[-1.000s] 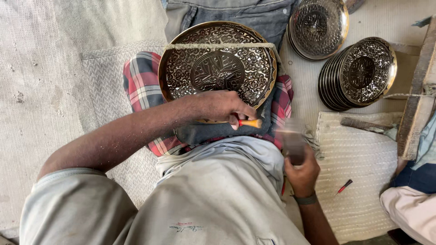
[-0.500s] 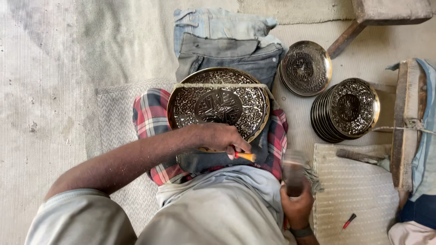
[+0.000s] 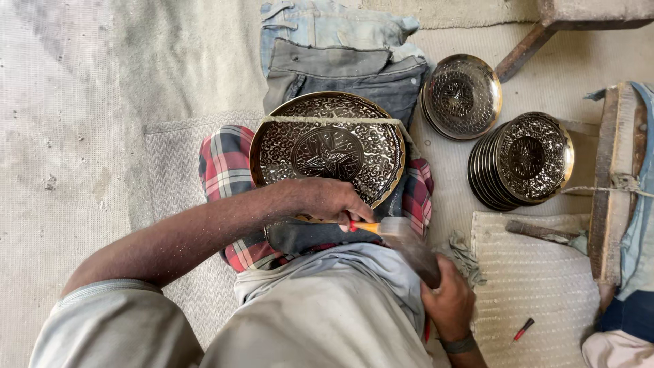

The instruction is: The person uses a hammer and chisel to engrave a decorative pattern into a brass plate resting on their lap. They repeatedly strike the chisel to create textured designs on the plate's surface.

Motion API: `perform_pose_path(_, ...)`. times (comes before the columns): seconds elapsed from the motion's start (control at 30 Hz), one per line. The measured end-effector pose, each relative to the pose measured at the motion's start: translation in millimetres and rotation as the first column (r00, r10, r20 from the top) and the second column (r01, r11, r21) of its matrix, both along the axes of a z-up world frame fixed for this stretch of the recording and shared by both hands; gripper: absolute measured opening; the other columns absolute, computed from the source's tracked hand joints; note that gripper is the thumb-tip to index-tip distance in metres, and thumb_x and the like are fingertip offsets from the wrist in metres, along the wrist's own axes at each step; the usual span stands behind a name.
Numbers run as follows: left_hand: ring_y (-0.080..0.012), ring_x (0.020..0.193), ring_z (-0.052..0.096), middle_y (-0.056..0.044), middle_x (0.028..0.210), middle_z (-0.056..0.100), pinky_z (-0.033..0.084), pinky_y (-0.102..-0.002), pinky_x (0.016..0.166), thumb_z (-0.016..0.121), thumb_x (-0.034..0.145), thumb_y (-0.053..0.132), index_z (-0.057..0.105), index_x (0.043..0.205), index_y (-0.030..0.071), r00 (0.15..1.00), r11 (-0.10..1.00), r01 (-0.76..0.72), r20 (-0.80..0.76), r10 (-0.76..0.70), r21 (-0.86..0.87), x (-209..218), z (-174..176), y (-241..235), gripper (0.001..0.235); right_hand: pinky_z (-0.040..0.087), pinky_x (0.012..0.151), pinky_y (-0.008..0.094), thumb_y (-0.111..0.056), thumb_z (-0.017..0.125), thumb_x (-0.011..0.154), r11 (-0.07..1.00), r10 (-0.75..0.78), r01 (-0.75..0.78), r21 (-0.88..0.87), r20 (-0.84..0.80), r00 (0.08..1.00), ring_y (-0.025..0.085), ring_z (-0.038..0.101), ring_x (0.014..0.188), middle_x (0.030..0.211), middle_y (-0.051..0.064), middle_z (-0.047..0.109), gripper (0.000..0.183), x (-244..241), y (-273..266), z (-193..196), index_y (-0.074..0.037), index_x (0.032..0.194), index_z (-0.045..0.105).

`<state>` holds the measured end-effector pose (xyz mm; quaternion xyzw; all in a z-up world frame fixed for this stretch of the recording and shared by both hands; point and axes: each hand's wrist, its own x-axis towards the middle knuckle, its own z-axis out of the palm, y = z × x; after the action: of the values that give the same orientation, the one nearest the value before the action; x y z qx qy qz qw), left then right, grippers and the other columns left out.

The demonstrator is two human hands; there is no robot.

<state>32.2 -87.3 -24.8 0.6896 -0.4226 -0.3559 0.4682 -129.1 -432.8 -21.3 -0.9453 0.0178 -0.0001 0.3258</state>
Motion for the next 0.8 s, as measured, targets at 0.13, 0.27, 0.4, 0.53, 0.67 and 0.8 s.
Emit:
perform_pose_path(0.13,-0.0197,0.092,0.078,-0.01,0.104,0.079,0.062,-0.039,0.08,0.078,0.083,0.009,0.064,0.132,0.014,0.991,0.991,-0.135,0.022,0.134,0.015,2,-3,8,0.051,0.057,0.089,0.04,-0.011,0.078,0.075,0.999,-0.027,0.03,0.019,-0.132,0.991,0.03,0.073,0.099,0.106,0.019,0.074,0.067,12,2,5,-0.002,0.138,0.055)
perform_pose_path(0.27,-0.0205,0.092,0.078,-0.011,0.106,0.079,0.06,-0.04,0.08,0.078,0.083,0.008,0.062,0.136,0.014,0.983,0.983,-0.178,-0.032,0.179,0.036,-1,-3,13,0.056,0.058,0.089,0.039,-0.015,0.078,0.077,0.997,0.027,-0.04,-0.062,-0.207,0.978,0.028,0.075,0.105,0.116,0.019,0.074,0.062,25,-1,16,-0.005,0.135,0.058)
perform_pose_path(0.4,-0.0211,0.099,0.077,-0.012,0.112,0.077,0.063,-0.038,0.081,0.078,0.083,0.004,0.06,0.138,0.011,0.979,0.979,-0.201,0.018,0.202,-0.038,-3,-1,15,0.058,0.056,0.091,0.041,-0.012,0.079,0.074,0.991,0.108,-0.119,-0.06,-0.157,0.982,0.031,0.072,0.108,0.117,0.022,0.072,0.067,41,2,24,-0.002,0.136,0.056)
perform_pose_path(0.53,-0.0199,0.095,0.079,-0.009,0.107,0.08,0.062,-0.038,0.084,0.08,0.08,0.006,0.062,0.136,0.012,0.961,0.958,-0.262,-0.06,0.27,0.116,-8,3,18,0.059,0.057,0.09,0.04,-0.011,0.078,0.074,0.99,0.108,-0.125,-0.071,-0.215,0.971,0.03,0.073,0.107,0.117,0.021,0.073,0.067,51,7,34,-0.004,0.136,0.056)
perform_pose_path(0.67,-0.0195,0.097,0.077,-0.008,0.109,0.079,0.062,-0.037,0.085,0.08,0.079,0.007,0.061,0.137,0.012,0.956,0.951,-0.283,-0.047,0.29,0.124,-6,4,18,0.061,0.057,0.092,0.04,-0.01,0.077,0.075,0.992,0.115,-0.1,0.076,-0.222,0.968,0.028,0.075,0.104,0.114,0.018,0.076,0.06,60,13,42,-0.005,0.132,0.059)
perform_pose_path(0.8,-0.0214,0.1,0.076,-0.011,0.11,0.078,0.061,-0.037,0.084,0.082,0.079,0.005,0.062,0.134,0.008,0.952,0.952,-0.306,0.01,0.306,0.019,-13,1,23,0.059,0.058,0.087,0.04,-0.012,0.082,0.073,0.982,0.064,-0.121,-0.145,-0.346,0.936,0.029,0.074,0.098,0.109,0.017,0.075,0.065,67,20,50,-0.01,0.134,0.06)
